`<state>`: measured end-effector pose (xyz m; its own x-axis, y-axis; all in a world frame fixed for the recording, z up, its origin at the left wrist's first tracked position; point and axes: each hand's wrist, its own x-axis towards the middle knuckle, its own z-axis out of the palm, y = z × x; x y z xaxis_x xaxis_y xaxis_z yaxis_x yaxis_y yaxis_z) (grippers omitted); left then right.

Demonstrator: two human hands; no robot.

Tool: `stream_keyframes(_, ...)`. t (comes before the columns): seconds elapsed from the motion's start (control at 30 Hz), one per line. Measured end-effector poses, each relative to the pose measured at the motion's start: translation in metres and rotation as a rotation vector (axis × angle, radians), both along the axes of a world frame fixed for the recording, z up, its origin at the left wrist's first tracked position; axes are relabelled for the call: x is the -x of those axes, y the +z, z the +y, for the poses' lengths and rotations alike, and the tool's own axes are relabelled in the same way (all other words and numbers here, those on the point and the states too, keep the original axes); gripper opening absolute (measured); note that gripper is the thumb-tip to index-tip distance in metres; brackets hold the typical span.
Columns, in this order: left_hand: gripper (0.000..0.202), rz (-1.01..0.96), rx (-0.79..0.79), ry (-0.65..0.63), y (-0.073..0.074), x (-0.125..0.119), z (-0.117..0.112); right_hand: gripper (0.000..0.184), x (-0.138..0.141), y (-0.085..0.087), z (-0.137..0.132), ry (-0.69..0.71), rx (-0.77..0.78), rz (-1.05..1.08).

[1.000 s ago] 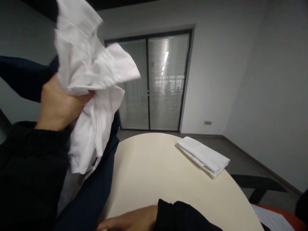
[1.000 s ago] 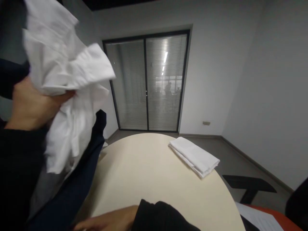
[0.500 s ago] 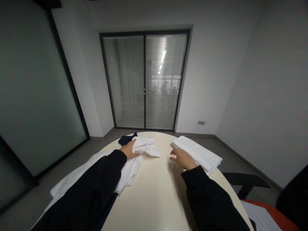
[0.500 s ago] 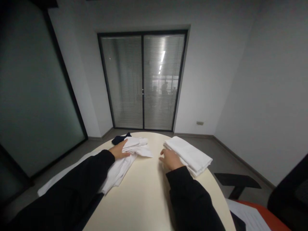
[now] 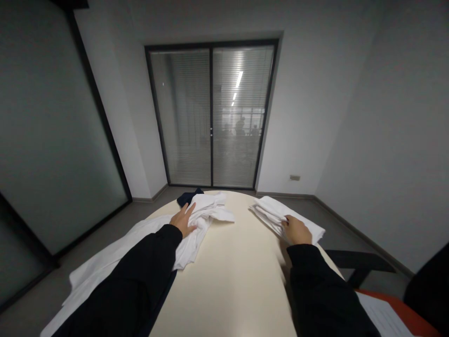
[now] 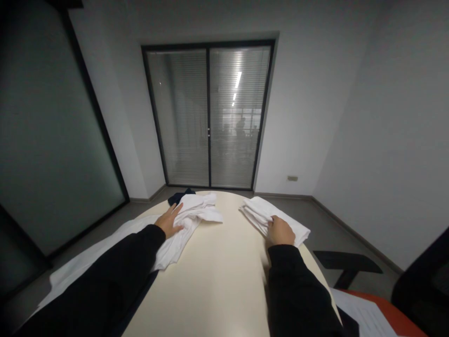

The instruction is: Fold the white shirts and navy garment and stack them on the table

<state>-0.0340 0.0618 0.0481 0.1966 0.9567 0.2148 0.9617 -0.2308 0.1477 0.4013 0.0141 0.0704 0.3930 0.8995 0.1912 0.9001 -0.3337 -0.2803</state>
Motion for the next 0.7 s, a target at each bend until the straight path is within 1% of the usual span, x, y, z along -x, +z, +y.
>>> stream_keyframes(0.07, 0.092, 0.021, -0.090, -0.020, 0.001, -0.003, -0.004, 0.038, -0.005, 0.009, 0.000, -0.005, -0.054, 0.037)
stream_keyframes(0.1, 0.087, 0.027, -0.142, -0.040, 0.002, -0.006, -0.007, 0.039, -0.007, 0.016, -0.001, 0.009, -0.095, 0.063)
stream_keyframes(0.17, 0.075, 0.004, -0.244, -0.125, 0.006, -0.015, -0.013, 0.040, -0.006, 0.036, -0.005, 0.097, -0.218, 0.148)
stream_keyframes(0.23, 0.062, -0.087, -0.309, -0.262, 0.012, -0.030, -0.020, 0.042, 0.002, 0.059, -0.014, 0.265, -0.373, 0.314)
stream_keyframes(0.27, 0.059, -0.161, -0.319, -0.336, 0.017, -0.040, -0.025, 0.046, 0.009, 0.071, -0.020, 0.375, -0.430, 0.429)
stream_keyframes(0.3, 0.059, -0.258, -0.320, -0.402, 0.022, -0.051, -0.030, 0.050, 0.018, 0.082, -0.027, 0.460, -0.436, 0.555)
stream_keyframes(0.33, 0.063, -0.363, -0.309, -0.454, 0.027, -0.062, -0.037, 0.052, 0.028, 0.092, -0.035, 0.545, -0.410, 0.680)
stream_keyframes(0.37, 0.069, -0.466, -0.297, -0.470, 0.032, -0.073, -0.043, 0.054, 0.039, 0.101, -0.042, 0.627, -0.368, 0.788)
stream_keyframes(0.4, 0.074, -0.564, -0.284, -0.445, 0.037, -0.084, -0.050, 0.055, 0.049, 0.108, -0.049, 0.689, -0.336, 0.859)
stream_keyframes(0.43, 0.074, -0.643, -0.259, -0.403, 0.041, -0.093, -0.056, 0.055, 0.059, 0.113, -0.055, 0.746, -0.294, 0.898)
stream_keyframes(0.47, 0.068, -0.698, -0.215, -0.358, 0.044, -0.100, -0.061, 0.053, 0.068, 0.116, -0.060, 0.800, -0.252, 0.908)
stream_keyframes(0.53, 0.044, -0.740, -0.132, -0.321, 0.049, -0.110, -0.069, 0.047, 0.083, 0.119, -0.065, 0.907, -0.175, 0.857)
stream_keyframes(0.57, 0.032, -0.749, -0.107, -0.322, 0.050, -0.112, -0.072, 0.045, 0.088, 0.119, -0.066, 0.957, -0.155, 0.809)
stream_keyframes(0.6, 0.023, -0.774, -0.103, -0.337, 0.052, -0.112, -0.073, 0.042, 0.093, 0.119, -0.066, 0.997, -0.155, 0.755)
stream_keyframes(0.63, 0.018, -0.817, -0.118, -0.356, 0.054, -0.111, -0.074, 0.040, 0.096, 0.117, -0.065, 1.021, -0.173, 0.706)
stream_keyframes(0.67, 0.017, -0.873, -0.144, -0.373, 0.056, -0.110, -0.074, 0.038, 0.099, 0.116, -0.064, 1.023, -0.207, 0.673)
stream_keyframes(0.7, 0.021, -0.928, -0.170, -0.387, 0.060, -0.107, -0.075, 0.037, 0.100, 0.115, -0.062, 1.004, -0.249, 0.666)
